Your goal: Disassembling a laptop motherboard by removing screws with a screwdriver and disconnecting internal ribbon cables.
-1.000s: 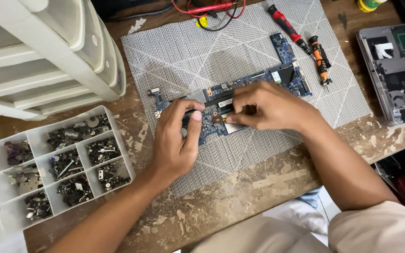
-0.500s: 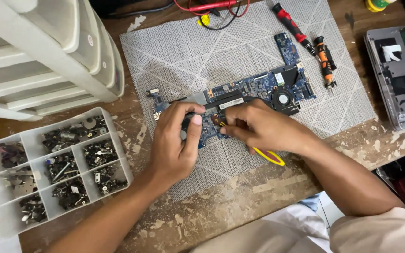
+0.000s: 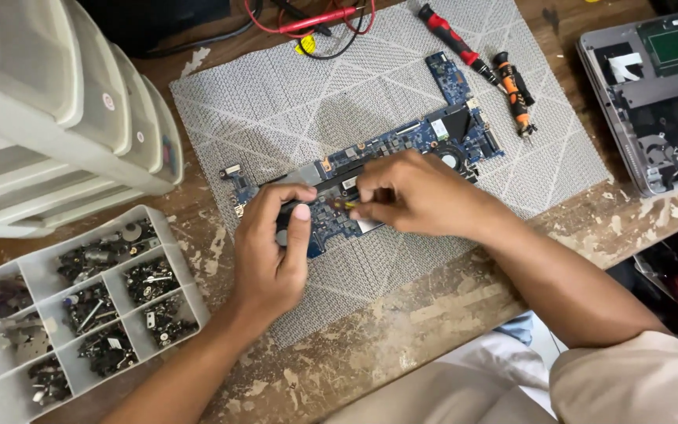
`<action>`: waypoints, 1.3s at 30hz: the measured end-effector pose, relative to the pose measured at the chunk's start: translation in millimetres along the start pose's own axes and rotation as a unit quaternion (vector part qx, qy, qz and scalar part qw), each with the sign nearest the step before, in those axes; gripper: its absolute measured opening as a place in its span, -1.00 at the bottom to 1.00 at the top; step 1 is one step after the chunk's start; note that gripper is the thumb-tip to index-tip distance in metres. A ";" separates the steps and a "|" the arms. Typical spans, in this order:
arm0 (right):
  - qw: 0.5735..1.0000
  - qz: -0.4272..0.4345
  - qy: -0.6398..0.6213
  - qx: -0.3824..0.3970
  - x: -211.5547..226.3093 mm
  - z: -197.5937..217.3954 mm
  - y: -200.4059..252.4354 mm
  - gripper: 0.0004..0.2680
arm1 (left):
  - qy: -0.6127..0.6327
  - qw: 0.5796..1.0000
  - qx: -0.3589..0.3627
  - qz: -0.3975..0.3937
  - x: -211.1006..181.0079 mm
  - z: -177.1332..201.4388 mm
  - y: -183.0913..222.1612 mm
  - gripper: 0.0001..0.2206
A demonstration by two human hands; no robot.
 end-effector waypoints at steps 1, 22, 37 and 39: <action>1.000 -0.001 0.000 -0.002 0.4 2.3 1.0 -0.92 | 0.000 1.000 0.002 -0.001 -0.6 0.1 -0.9 -0.79; 0.989 0.088 0.080 -0.084 -12.6 8.6 -0.6 -0.96 | 0.053 0.997 -0.047 -0.024 -4.6 2.4 -0.2 -0.77; 0.973 0.159 0.136 -0.099 -3.1 -19.1 -6.9 -0.93 | 0.059 0.995 -0.073 -0.025 -3.9 5.2 0.5 -0.54; 0.973 0.155 0.133 -0.105 -2.8 -21.7 -7.6 -0.92 | 0.051 0.995 -0.079 -0.015 -3.7 5.8 1.0 -0.50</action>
Point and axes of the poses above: each hand's wrist, its own y-axis away from the middle knuckle, its own z-axis out of the back of the hand, x = y × z, the point moved 2 cm from there along -y, towards the middle knuckle, and after that the axes turned 3 degrees about y, right-handed, at the moved point
